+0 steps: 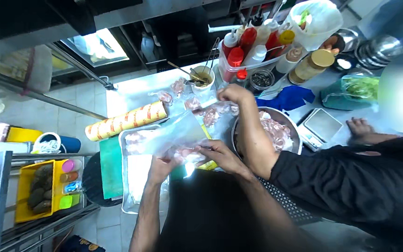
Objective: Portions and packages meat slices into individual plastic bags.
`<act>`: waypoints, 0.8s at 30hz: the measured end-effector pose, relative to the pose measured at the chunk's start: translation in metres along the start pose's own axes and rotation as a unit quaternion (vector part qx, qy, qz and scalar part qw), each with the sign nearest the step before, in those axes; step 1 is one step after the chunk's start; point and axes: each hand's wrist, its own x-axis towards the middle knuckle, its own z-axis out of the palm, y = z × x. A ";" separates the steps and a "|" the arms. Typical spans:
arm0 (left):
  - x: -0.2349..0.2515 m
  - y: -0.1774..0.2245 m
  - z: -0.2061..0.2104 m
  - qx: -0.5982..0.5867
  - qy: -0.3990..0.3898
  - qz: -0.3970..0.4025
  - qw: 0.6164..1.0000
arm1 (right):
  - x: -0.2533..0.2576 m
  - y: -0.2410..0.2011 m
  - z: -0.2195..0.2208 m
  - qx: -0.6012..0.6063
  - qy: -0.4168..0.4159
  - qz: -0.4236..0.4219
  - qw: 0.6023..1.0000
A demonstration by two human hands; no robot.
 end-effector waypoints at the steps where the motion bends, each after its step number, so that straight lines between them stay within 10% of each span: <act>1: 0.001 -0.002 0.005 0.007 0.008 0.002 1.000 | -0.001 0.000 0.000 -0.003 0.001 0.005 1.000; 8: 0.002 -0.025 0.034 -0.080 0.172 0.018 0.982 | -0.002 0.009 0.002 -0.020 0.075 -0.032 0.996; 15: 0.000 -0.014 0.038 0.009 0.109 -0.022 0.994 | 0.004 0.022 -0.001 -0.088 0.183 -0.087 0.975; 24: 0.007 -0.003 0.005 0.067 -0.009 -0.002 0.998 | -0.008 0.013 -0.029 0.070 -0.061 0.035 0.995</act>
